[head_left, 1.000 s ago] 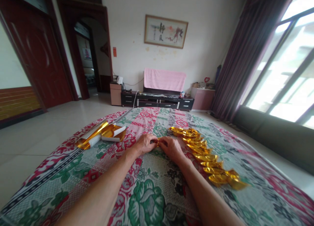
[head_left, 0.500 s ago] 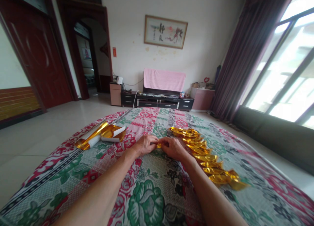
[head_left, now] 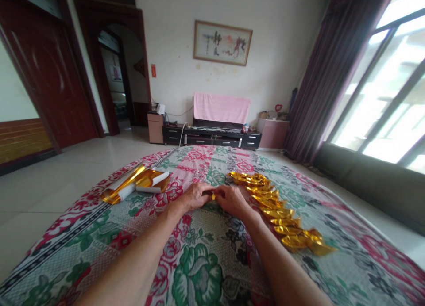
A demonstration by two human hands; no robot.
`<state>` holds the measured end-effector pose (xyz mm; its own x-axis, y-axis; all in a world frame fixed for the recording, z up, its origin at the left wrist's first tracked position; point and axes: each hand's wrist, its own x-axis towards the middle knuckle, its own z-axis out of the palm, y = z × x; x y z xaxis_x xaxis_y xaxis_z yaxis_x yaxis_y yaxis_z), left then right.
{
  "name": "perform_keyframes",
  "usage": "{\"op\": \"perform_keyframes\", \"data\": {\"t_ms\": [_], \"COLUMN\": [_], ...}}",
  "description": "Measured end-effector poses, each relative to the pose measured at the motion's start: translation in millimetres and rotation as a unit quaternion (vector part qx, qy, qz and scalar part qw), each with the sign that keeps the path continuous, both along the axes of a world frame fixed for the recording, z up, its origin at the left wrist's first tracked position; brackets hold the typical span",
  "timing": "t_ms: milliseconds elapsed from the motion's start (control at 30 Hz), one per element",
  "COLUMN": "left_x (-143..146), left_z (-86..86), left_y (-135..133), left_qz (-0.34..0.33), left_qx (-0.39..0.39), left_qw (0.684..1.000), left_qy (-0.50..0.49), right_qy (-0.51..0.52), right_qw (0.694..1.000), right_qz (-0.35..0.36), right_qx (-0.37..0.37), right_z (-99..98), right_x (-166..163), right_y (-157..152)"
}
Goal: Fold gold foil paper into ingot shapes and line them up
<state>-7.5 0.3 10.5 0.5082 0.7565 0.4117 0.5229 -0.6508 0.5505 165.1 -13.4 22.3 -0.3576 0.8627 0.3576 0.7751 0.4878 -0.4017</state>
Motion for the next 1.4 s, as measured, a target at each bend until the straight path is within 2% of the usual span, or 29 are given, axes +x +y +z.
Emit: {"op": "perform_keyframes", "data": {"t_ms": [300,433,500,600,700,833,1400], "left_x": [0.1,0.2,0.1,-0.1,0.3,2.0,2.6], "left_z": [-1.2,-4.5,-5.0,-3.6,-0.6,1.2,1.9], "left_y": [-1.1,0.0,0.9,2.5,3.8,4.6,-1.1], "left_qz": [0.030,0.071,0.080,0.050,0.012,0.012,0.068], "left_qx": [-0.030,-0.023,0.000,0.057,0.118,0.158,0.036], "left_qw": [0.998,0.996,0.996,0.997,0.990,0.975,0.995], "left_qy": [-0.043,-0.055,-0.041,-0.002,0.082,0.153,0.062], "right_qy": [-0.010,-0.010,-0.010,-0.010,-0.015,-0.018,-0.005], "right_qw": [1.000,1.000,1.000,1.000,1.000,1.000,0.999], "right_qz": [-0.020,-0.018,-0.018,-0.023,-0.022,-0.021,-0.040], "right_qx": [-0.004,-0.001,-0.003,-0.006,-0.006,0.000,-0.017], "right_z": [-1.5,-0.2,0.0,0.0,0.1,-0.5,1.3], "right_x": [-2.0,-2.2,-2.5,-3.1,-3.5,-3.2,-4.6], "right_y": [0.9,-0.5,-1.2,-1.5,-0.7,0.8,0.2]}}
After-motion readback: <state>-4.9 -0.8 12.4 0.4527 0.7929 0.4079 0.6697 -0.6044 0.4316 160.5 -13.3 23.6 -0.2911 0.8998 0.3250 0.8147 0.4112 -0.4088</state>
